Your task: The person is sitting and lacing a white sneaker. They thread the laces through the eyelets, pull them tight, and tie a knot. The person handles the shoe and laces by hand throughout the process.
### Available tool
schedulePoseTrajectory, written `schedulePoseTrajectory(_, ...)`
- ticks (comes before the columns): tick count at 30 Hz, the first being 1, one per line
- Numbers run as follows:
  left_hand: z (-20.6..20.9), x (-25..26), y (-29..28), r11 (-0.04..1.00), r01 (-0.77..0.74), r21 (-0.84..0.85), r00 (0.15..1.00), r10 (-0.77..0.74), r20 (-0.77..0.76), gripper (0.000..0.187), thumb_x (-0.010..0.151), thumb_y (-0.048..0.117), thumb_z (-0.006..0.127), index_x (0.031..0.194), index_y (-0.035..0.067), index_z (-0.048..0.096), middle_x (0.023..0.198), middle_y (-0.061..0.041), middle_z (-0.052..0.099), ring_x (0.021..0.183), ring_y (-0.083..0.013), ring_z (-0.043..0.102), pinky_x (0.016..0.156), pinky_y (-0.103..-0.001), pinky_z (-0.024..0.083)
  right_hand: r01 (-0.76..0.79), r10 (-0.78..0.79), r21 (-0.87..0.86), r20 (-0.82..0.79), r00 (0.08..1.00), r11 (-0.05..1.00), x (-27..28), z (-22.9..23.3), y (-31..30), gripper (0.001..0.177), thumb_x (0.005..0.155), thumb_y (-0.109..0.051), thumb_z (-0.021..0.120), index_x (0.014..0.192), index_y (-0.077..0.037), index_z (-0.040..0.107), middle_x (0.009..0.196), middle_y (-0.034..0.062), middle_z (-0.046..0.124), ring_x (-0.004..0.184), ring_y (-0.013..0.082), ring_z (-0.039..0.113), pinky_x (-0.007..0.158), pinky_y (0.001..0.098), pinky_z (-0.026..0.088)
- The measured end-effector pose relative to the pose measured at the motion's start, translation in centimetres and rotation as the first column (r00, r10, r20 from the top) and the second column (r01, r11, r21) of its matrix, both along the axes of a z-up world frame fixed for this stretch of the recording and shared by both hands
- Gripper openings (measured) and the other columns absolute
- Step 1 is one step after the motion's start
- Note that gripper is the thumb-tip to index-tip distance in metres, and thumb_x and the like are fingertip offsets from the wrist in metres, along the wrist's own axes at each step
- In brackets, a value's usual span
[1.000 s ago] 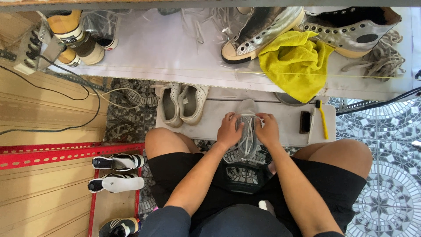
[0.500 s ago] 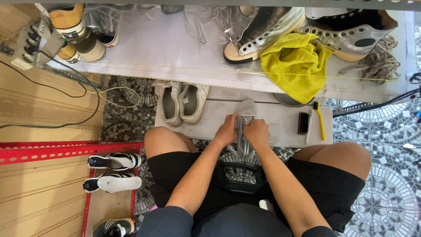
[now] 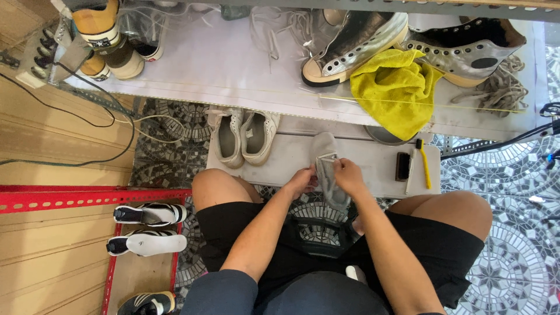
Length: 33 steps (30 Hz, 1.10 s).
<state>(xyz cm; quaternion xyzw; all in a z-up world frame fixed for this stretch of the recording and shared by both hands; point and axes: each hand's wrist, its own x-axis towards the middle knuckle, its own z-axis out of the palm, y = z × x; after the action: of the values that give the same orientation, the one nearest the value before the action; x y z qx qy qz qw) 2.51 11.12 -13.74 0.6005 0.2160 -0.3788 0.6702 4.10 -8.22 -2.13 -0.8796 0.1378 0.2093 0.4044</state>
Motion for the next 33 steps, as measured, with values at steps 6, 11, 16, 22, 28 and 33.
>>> schedulePoseTrajectory(6, 3.8, -0.3, -0.9, 0.965, -0.093, -0.247, 0.931, 0.172, 0.322, 0.061, 0.107, 0.069, 0.078, 0.14, 0.018, 0.07, 0.118, -0.001, 0.064, 0.106, -0.0163, 0.06, 0.098, -0.032, 0.051, 0.158, -0.136, 0.497, -0.08, 0.987, 0.854, -1.4, 10.6, -4.1, 0.055, 0.121, -0.032, 0.045, 0.143, 0.015, 0.064, 0.149, 0.0483, 0.057, 0.143, 0.062, 0.055, 0.108, 0.0753, 0.049)
schedulePoseTrajectory(11, 16.0, -5.3, -4.2, 0.771, -0.213, -0.6, 0.925, 0.357, 0.131, 0.088, 0.103, 0.086, 0.058, 0.162, 0.021, 0.058, 0.152, -0.006, 0.07, 0.136, -0.0183, 0.066, 0.12, -0.044, 0.052, 0.042, -0.064, 0.578, 0.018, 0.998, 0.815, -4.7, 18.9, -4.9, 0.044, 0.119, -0.031, 0.055, 0.101, 0.007, 0.066, 0.113, 0.025, 0.068, 0.123, 0.0399, 0.066, 0.097, 0.065, 0.06)
schedulePoseTrajectory(16, 12.7, -6.4, -5.4, 0.779, -0.171, -0.603, 0.849, 0.427, 0.311, 0.101, 0.1, 0.088, 0.057, 0.173, 0.019, 0.045, 0.168, -0.01, 0.059, 0.15, -0.0214, 0.055, 0.134, -0.053, 0.037, 0.116, -0.182, 0.354, 0.16, 0.97, 0.928, -8.4, 26.7, -4.3, 0.038, 0.11, -0.029, 0.071, 0.095, 0.002, 0.086, 0.11, 0.0246, 0.087, 0.11, 0.0351, 0.079, 0.099, 0.0587, 0.062)
schedulePoseTrajectory(22, 4.4, -6.0, -4.6, 0.607, -0.118, -0.786, 0.851, 0.47, 0.235, 0.1, 0.083, 0.065, 0.092, 0.158, 0.005, 0.062, 0.144, -0.012, 0.076, 0.132, -0.0299, 0.073, 0.112, -0.05, 0.061, 0.114, -0.153, 0.182, 0.219, 0.964, 0.977, -12.3, 30.6, -3.8, 0.048, 0.107, -0.03, 0.07, 0.065, -0.009, 0.064, 0.043, 0.0059, 0.077, 0.049, 0.0108, 0.076, 0.066, 0.0273, 0.053)
schedulePoseTrajectory(28, 2.0, -5.7, -4.2, 0.554, -0.104, -0.826, 0.782, 0.559, 0.276, 0.095, 0.086, 0.058, 0.092, 0.158, 0.005, 0.061, 0.148, -0.014, 0.074, 0.137, -0.0329, 0.07, 0.119, -0.053, 0.056, -0.085, 0.047, 0.051, 0.515, 0.856, 0.995, -15.7, 28.2, -3.4, 0.03, 0.105, -0.027, 0.07, 0.08, -0.01, 0.073, 0.067, -0.0004, 0.065, 0.065, 0.0163, 0.062, 0.07, 0.0338, 0.05)
schedulePoseTrajectory(33, 0.5, -5.9, -4.2, 0.512, -0.19, -0.837, 0.871, 0.482, 0.097, 0.087, 0.078, 0.052, 0.088, 0.149, 0.007, 0.069, 0.134, -0.013, 0.081, 0.125, -0.0338, 0.075, 0.108, -0.053, 0.061, -0.108, 0.082, 0.016, 0.538, 0.839, 0.994, -16.4, 28.3, -2.8, 0.043, 0.109, -0.025, 0.068, 0.071, -0.01, 0.053, 0.066, 0.001, 0.049, 0.062, 0.019, 0.05, 0.065, 0.0362, 0.043)
